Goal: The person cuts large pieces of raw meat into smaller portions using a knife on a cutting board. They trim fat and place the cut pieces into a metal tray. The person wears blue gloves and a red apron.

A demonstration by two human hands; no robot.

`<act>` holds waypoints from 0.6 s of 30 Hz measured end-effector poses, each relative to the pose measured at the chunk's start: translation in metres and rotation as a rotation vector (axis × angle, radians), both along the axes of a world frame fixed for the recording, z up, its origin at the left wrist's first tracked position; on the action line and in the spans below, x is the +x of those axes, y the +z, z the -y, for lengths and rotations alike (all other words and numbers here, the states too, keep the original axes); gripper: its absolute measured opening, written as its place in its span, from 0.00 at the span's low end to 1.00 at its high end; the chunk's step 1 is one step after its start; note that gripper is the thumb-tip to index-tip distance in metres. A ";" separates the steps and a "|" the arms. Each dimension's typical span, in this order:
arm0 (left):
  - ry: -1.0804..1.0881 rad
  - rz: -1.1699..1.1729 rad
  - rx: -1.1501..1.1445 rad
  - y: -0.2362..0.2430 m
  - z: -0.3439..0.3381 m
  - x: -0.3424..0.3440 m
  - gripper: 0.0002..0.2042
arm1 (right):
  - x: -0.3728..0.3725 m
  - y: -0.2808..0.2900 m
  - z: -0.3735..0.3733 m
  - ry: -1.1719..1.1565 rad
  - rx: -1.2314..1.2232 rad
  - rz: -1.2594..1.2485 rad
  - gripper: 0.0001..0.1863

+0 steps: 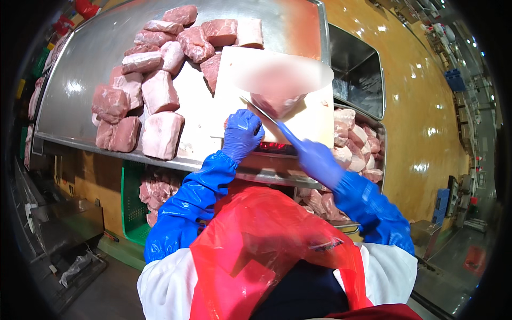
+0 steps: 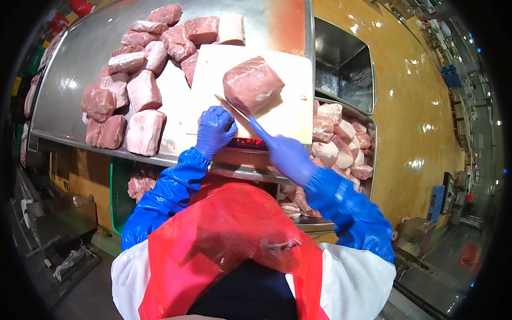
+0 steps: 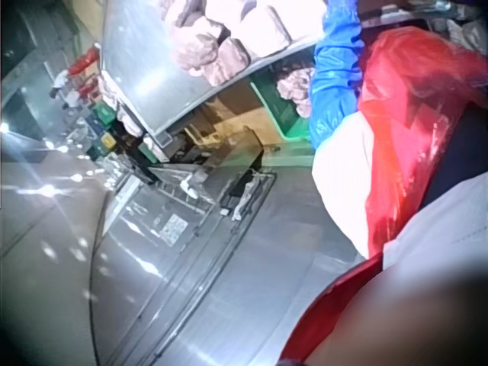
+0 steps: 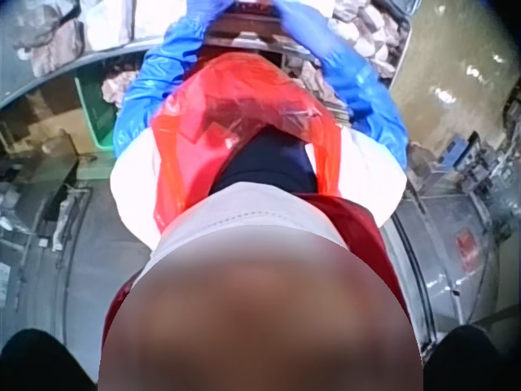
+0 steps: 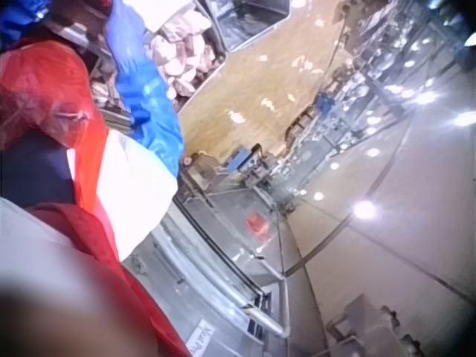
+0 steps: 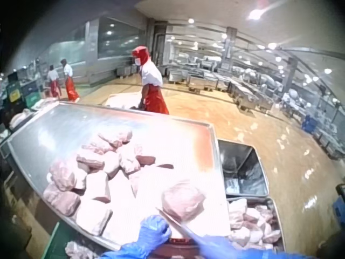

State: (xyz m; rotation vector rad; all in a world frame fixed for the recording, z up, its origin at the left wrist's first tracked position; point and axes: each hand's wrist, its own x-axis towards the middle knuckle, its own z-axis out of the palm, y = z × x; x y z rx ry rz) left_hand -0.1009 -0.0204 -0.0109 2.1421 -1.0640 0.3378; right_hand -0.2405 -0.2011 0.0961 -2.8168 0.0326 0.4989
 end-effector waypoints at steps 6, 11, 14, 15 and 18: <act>-0.046 -0.048 -0.056 0.002 -0.013 0.018 0.06 | 0.044 -0.035 -0.014 -0.063 0.086 0.127 0.47; 0.144 0.014 -0.087 0.028 -0.020 0.042 0.25 | -0.093 0.010 0.042 -0.134 0.153 0.038 0.43; 0.152 0.072 0.133 0.020 0.000 0.078 0.34 | -0.089 0.018 0.035 -0.264 0.290 0.335 0.39; 0.200 0.101 0.070 0.004 -0.001 0.106 0.25 | -0.075 0.016 0.030 -0.363 0.412 0.343 0.38; 0.242 -0.761 -0.237 -0.003 -0.033 0.152 0.12 | -0.042 0.004 0.015 -0.612 0.763 0.340 0.37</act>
